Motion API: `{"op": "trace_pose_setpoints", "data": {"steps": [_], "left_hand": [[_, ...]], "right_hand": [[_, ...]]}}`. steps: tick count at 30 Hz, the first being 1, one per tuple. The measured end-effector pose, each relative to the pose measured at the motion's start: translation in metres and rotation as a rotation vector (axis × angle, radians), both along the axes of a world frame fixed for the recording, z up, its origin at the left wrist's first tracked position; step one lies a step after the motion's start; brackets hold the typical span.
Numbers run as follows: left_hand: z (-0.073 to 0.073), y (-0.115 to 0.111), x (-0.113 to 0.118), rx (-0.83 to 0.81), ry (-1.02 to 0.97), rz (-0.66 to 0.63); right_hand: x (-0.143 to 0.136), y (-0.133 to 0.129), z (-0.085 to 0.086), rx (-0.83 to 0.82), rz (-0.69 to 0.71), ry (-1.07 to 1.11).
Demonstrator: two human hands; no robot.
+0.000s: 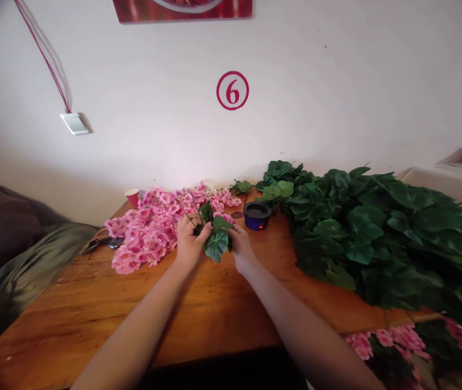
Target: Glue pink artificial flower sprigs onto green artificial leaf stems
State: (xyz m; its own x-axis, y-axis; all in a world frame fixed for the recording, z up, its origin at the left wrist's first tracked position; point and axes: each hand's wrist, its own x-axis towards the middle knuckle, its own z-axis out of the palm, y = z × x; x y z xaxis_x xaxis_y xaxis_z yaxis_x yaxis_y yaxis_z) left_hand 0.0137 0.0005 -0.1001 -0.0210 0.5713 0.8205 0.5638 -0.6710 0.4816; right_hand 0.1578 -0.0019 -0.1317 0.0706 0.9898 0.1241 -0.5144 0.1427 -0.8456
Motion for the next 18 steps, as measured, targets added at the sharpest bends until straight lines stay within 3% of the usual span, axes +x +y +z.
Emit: {"op": "trace_pose_setpoints", "data": {"steps": [2, 4, 7, 9, 12, 18], "left_hand": [[-0.001, -0.001, 0.001, -0.023, -0.006, -0.015], [-0.002, -0.002, 0.004, -0.037, -0.01, -0.041], [-0.004, -0.005, 0.008, -0.046, -0.017, -0.081], [-0.005, -0.006, 0.009, -0.055, -0.028, -0.097], [-0.006, -0.006, 0.009, -0.076, -0.057, -0.102], [-0.013, -0.001, 0.005, -0.096, -0.094, -0.083]], "right_hand": [[0.002, 0.0, 0.002, 0.011, -0.065, -0.022], [0.005, -0.004, 0.005, 0.067, -0.227, -0.1], [0.009, -0.018, 0.011, 0.337, -0.591, -0.433], [0.01, -0.028, 0.015, 0.561, -0.693, -0.702], [0.006, -0.032, 0.016, 0.718, -0.545, -0.876], [-0.004, 0.002, 0.013, 0.626, -0.329, -0.773]]}}
